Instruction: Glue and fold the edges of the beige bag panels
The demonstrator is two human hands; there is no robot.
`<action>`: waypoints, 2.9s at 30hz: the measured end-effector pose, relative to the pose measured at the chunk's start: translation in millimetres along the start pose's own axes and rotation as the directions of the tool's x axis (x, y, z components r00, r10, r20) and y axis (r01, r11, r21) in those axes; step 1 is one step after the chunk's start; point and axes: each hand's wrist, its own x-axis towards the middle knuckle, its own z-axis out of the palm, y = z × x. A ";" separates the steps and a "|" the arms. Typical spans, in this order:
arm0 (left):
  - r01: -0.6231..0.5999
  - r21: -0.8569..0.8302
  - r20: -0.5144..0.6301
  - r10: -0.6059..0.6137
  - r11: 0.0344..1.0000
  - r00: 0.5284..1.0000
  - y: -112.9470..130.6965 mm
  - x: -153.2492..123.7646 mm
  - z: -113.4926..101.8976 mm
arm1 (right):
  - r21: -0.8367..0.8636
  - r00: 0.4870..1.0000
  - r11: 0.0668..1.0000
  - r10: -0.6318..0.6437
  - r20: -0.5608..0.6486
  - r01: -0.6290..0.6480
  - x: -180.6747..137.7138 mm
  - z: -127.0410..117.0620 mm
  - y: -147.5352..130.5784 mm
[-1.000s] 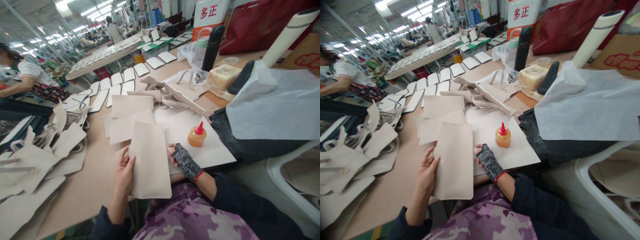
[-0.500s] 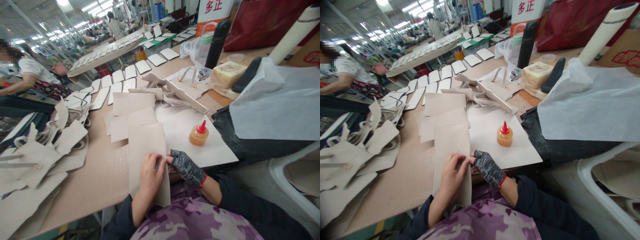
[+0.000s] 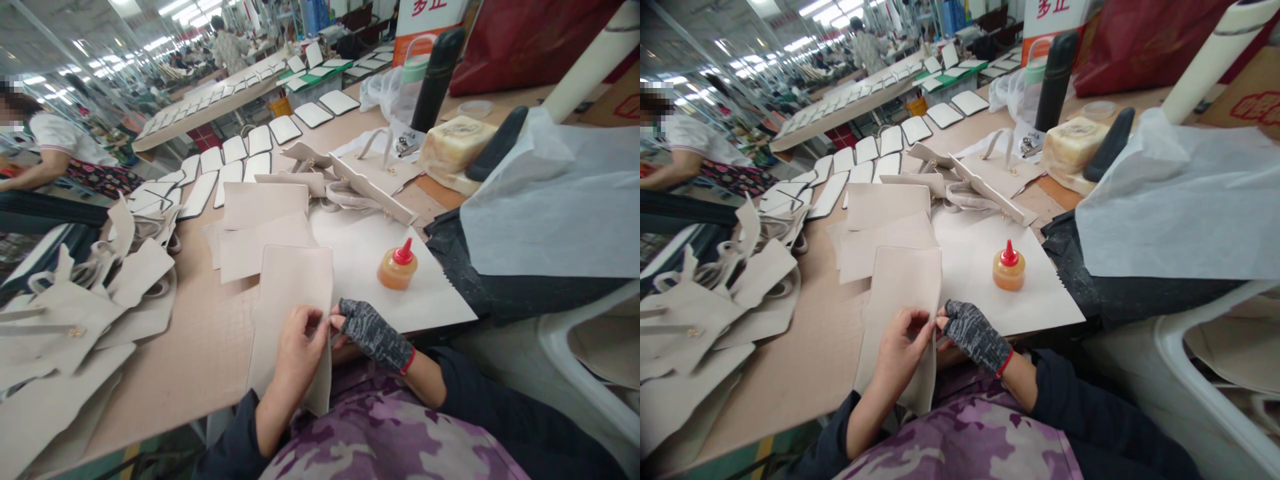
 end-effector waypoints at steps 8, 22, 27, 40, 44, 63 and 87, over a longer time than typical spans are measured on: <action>0.096 0.010 0.101 -0.097 0.995 0.990 5.4 2.9 -8.8 | -0.392 0.972 0.900 -0.228 -0.057 0.188 -6.2 4.0 -0.7; 0.042 0.142 0.154 -0.064 0.989 0.986 14.7 10.8 -5.1 | -0.415 0.950 0.882 -0.294 -0.111 0.224 -4.2 8.3 8.0; 0.057 0.079 0.161 -0.069 0.995 0.985 7.1 12.8 -6.0 | -0.309 0.971 0.934 -0.217 -0.102 0.177 -2.5 6.6 10.7; -0.033 0.186 0.128 0.009 0.982 0.992 5.6 9.0 2.3 | -0.558 0.922 0.805 -0.348 -0.170 0.201 0.6 13.0 21.8; -0.007 0.121 0.011 0.006 0.993 1.000 2.6 13.8 -7.9 | -0.537 0.928 0.822 -0.328 -0.176 0.189 6.9 4.8 24.5; 0.195 -0.385 -0.034 -0.225 0.902 0.974 20.4 25.8 -26.9 | -0.489 0.742 0.763 -0.601 -0.296 0.423 17.7 17.5 3.7; -0.520 0.536 0.177 0.514 0.665 0.839 10.7 59.2 -112.6 | -0.896 0.656 0.199 -0.744 0.124 0.396 5.6 -17.5 -11.9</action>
